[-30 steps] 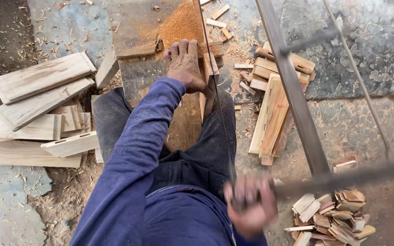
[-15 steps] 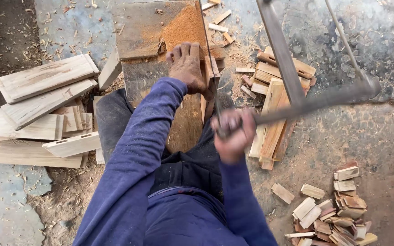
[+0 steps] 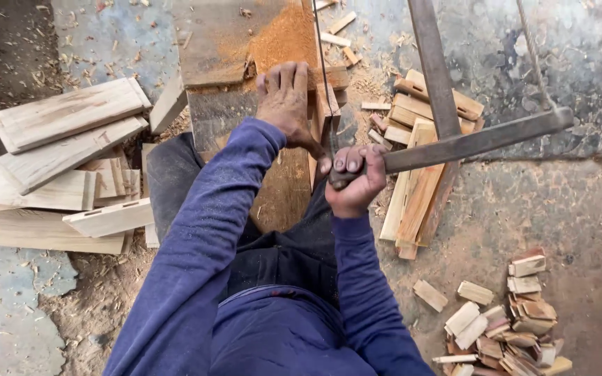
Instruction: The person sits on the ground and uses a bow saw to cut a wooden plank placed on a wooden block. They hold the wood steady with their left hand and saw with their right hand, producing sawdust. The person repeats this process on multiple pieces of wood throughout the clip.
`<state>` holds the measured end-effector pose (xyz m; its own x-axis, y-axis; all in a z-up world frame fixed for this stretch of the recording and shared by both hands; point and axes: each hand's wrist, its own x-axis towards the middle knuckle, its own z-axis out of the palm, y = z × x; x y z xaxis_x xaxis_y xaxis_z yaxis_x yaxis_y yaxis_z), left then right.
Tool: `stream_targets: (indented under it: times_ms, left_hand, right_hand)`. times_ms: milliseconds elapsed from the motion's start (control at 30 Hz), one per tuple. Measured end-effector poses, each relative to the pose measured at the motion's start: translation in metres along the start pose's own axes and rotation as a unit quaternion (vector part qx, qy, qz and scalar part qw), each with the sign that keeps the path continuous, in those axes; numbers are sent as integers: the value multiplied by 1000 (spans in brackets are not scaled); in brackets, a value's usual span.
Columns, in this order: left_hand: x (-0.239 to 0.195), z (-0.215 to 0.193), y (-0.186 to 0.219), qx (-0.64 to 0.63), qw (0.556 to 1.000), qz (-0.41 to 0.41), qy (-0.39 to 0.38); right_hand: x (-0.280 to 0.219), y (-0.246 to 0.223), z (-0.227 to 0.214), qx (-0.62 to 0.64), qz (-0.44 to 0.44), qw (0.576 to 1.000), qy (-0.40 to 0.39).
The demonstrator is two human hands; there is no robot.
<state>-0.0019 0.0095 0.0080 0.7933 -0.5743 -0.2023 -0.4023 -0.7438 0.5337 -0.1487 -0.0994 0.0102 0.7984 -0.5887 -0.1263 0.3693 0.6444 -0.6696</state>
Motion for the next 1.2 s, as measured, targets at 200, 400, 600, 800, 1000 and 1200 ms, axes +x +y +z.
stream_targets:
  times_ms: [200,400,600,800,1000,1200]
  left_hand:
    - [-1,6,1,-6,1000,-8,23]
    - [5,22,-7,-10,1000,-12,15]
    - [5,25,-10,-23,999,3,24]
    - [4,26,-10,-19,999,5,48]
    - [3,25,-8,-25,999,-5,24]
    - [8,29,-12,-26,998,11,63]
  right_hand:
    - [-10,-12,2,24,34,999,-2]
    - [-170,-107,-20,40,62,997,-30]
    - [-198,-115,-52,29,60,998,-11]
    - [-9,1,-22,-5,4,998,-55]
    - [-121,-74,-15,12,80,996,21]
    - [-205,-113,-42,6,44,998,33]
